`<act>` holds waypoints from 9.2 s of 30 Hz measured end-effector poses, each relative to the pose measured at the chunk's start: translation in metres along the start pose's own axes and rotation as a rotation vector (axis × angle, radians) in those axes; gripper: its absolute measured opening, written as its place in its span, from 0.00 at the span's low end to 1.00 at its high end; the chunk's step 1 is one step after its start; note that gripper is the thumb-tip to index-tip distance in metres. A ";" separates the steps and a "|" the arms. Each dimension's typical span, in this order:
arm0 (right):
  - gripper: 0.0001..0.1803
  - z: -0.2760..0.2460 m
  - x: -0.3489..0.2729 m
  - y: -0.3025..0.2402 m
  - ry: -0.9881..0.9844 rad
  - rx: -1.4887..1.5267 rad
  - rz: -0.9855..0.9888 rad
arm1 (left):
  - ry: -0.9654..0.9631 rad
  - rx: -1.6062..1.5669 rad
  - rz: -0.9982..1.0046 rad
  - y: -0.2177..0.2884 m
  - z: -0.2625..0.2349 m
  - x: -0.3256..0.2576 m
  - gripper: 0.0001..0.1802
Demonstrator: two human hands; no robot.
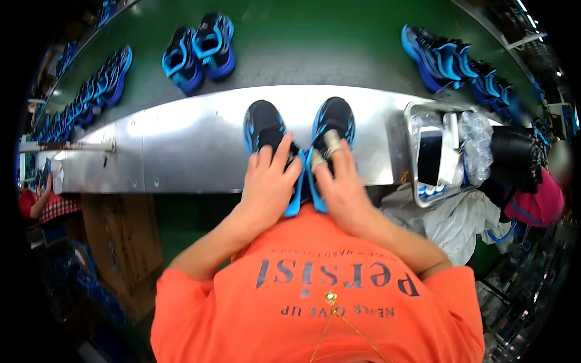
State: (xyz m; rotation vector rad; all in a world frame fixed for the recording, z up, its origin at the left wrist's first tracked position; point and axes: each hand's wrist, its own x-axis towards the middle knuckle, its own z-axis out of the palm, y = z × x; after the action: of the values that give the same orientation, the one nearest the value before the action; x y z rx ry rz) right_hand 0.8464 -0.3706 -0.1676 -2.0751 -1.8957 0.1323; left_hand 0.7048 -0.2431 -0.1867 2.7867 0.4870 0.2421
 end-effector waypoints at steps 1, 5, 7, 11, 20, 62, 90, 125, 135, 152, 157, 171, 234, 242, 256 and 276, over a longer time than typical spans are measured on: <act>0.29 -0.002 0.001 -0.008 0.021 0.179 0.060 | -0.046 -0.076 -0.026 0.000 -0.012 -0.003 0.23; 0.28 0.002 -0.012 0.004 0.107 0.369 0.069 | -0.058 -0.183 -0.057 0.001 -0.016 -0.003 0.28; 0.27 0.002 -0.016 0.012 0.000 0.019 -0.171 | -0.082 -0.156 -0.051 0.004 -0.018 -0.006 0.26; 0.27 0.003 -0.013 0.025 -0.021 0.205 -0.122 | -0.043 -0.272 -0.051 -0.008 -0.020 0.003 0.18; 0.16 -0.021 -0.005 0.045 -0.157 0.349 0.055 | 0.147 -0.306 -0.110 -0.008 -0.002 0.021 0.11; 0.31 0.014 -0.020 0.049 0.044 0.024 0.033 | 0.274 -0.339 0.039 -0.019 0.037 0.000 0.28; 0.14 -0.014 0.009 0.085 -0.254 0.348 0.343 | -0.053 -0.640 -0.200 -0.044 0.024 0.031 0.20; 0.18 -0.004 0.001 0.105 -0.141 0.490 0.231 | -0.443 -1.922 -0.909 0.059 0.057 0.045 0.13; 0.17 -0.004 0.001 0.114 -0.176 0.587 0.158 | -0.461 -1.888 -0.935 0.064 0.057 0.047 0.13; 0.12 0.016 -0.010 0.128 0.112 0.675 0.227 | -0.613 -1.800 -0.918 0.060 0.027 0.056 0.18; 0.35 -0.004 -0.027 0.144 -0.005 0.622 0.370 | -0.503 -0.689 -0.246 0.031 -0.003 0.095 0.13; 0.41 0.048 -0.035 0.118 0.070 0.627 0.297 | -0.586 -0.127 0.257 0.040 0.032 0.149 0.19; 0.16 0.010 0.047 0.115 -0.186 0.720 0.197 | -0.283 -1.559 -0.978 0.007 0.034 0.023 0.16; 0.17 0.041 0.051 0.097 -0.206 0.612 0.061 | -0.052 -2.010 -1.104 0.029 0.060 0.022 0.18; 0.11 0.051 0.044 0.090 -0.028 0.507 0.198 | -0.018 -2.013 -1.050 0.034 0.062 0.026 0.17; 0.17 0.002 0.018 0.265 0.216 0.527 0.544 | 0.273 0.200 -0.382 -0.113 0.046 0.183 0.20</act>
State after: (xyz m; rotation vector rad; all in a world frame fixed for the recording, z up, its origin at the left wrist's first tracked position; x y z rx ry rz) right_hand 1.1002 -0.3692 -0.2460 -2.0565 -0.9939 0.4560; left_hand 0.8498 -0.0892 -0.2456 2.7845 1.1510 0.5117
